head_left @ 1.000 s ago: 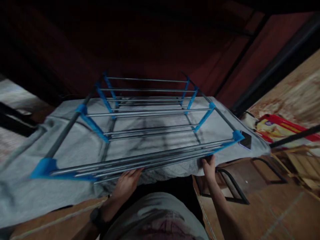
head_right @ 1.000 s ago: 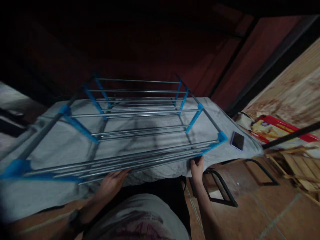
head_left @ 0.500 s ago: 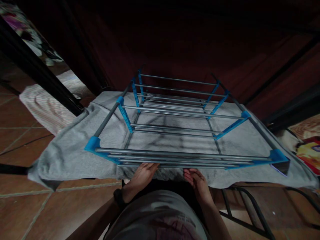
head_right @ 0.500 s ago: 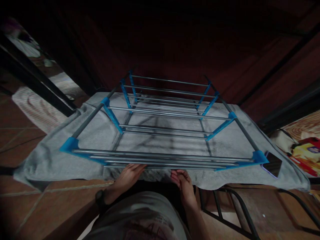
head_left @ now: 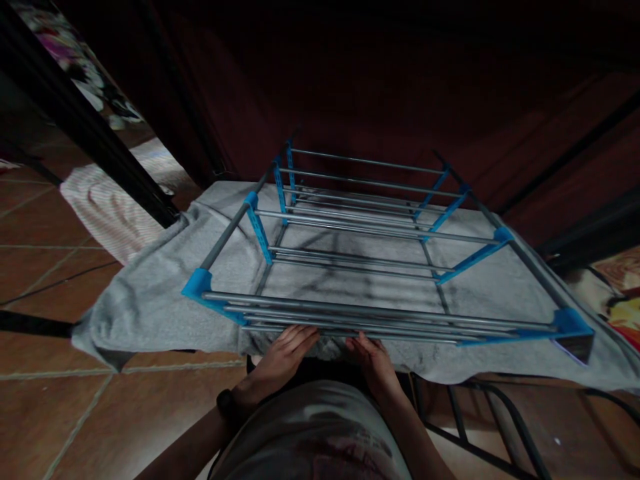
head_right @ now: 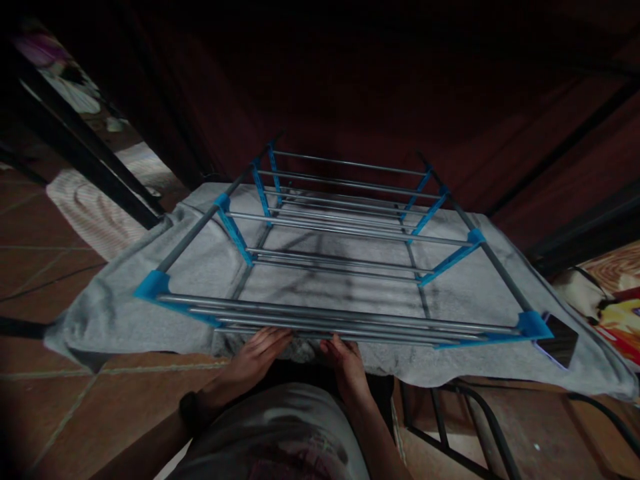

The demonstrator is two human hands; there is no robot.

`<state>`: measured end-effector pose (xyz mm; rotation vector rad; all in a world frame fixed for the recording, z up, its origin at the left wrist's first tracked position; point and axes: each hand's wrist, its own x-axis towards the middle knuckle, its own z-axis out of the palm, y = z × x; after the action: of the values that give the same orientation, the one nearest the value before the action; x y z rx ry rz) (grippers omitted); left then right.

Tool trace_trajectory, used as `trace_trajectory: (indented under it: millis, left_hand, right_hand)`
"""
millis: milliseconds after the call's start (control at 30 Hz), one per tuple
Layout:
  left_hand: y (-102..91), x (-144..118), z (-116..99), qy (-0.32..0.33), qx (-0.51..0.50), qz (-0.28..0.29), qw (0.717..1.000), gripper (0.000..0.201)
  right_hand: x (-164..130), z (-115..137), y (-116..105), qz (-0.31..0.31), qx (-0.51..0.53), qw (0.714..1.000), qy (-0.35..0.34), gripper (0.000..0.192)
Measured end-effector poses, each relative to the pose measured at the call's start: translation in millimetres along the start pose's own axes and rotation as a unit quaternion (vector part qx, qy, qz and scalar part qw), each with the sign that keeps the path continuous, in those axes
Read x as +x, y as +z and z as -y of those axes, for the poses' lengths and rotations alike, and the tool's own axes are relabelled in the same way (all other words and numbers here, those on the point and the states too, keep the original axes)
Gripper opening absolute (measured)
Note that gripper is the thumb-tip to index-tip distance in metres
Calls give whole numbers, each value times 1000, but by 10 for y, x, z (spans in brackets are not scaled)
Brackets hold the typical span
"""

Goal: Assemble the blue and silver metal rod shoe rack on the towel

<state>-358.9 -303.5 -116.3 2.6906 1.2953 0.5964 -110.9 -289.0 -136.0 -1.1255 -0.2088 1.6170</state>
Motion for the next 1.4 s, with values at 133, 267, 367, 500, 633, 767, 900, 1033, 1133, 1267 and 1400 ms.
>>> trace_trajectory:
  millis: [133,267,367,500,633,767,900,1033,1133,1267,1400]
  left_hand:
    - [-54,-456,219,-142,-9,-147,979,15]
    - [-131,-791,603,-377,-158,-271,872,23]
    - [-238,-850,881,-415,-271,-217,841,40]
    - [-448,-707,1099,-413,-343,-82,840,43]
    - [-640,-492,1143,-419,-413,45,808,45]
    - [-712,-434,1162,-409,-455,105,784,41]
    - [-678,-475,1202,-420,-470,107,769,41]
    - [-629,-458,1199,-419,-465,82,775,44]
    - [-615,-418,1187,-428,-432,43,793,50]
    - [-594,-396,1193,-434,-412,46,800,52]
    - [-519,-438,1208,-425,-400,9,812,44]
  right_hand:
    - [3,-25,13,-5,3,1000,-4,36]
    - [5,-28,16,-10,9,1000,-6,37]
    - [-3,-27,11,-7,8,1000,-7,35]
    - [-5,-29,8,-8,3,1000,-11,35]
    - [2,-34,10,-12,6,1000,-19,34]
    - [3,-40,11,-16,2,1000,-19,33]
    - [-8,-37,22,-22,8,1000,-19,30]
    - [-1,-34,42,-9,10,1000,2,31]
    - [23,-52,65,5,-4,1000,16,32]
    - [43,-77,103,-13,-4,1000,7,35]
    - [34,-73,124,-15,3,1000,3,36]
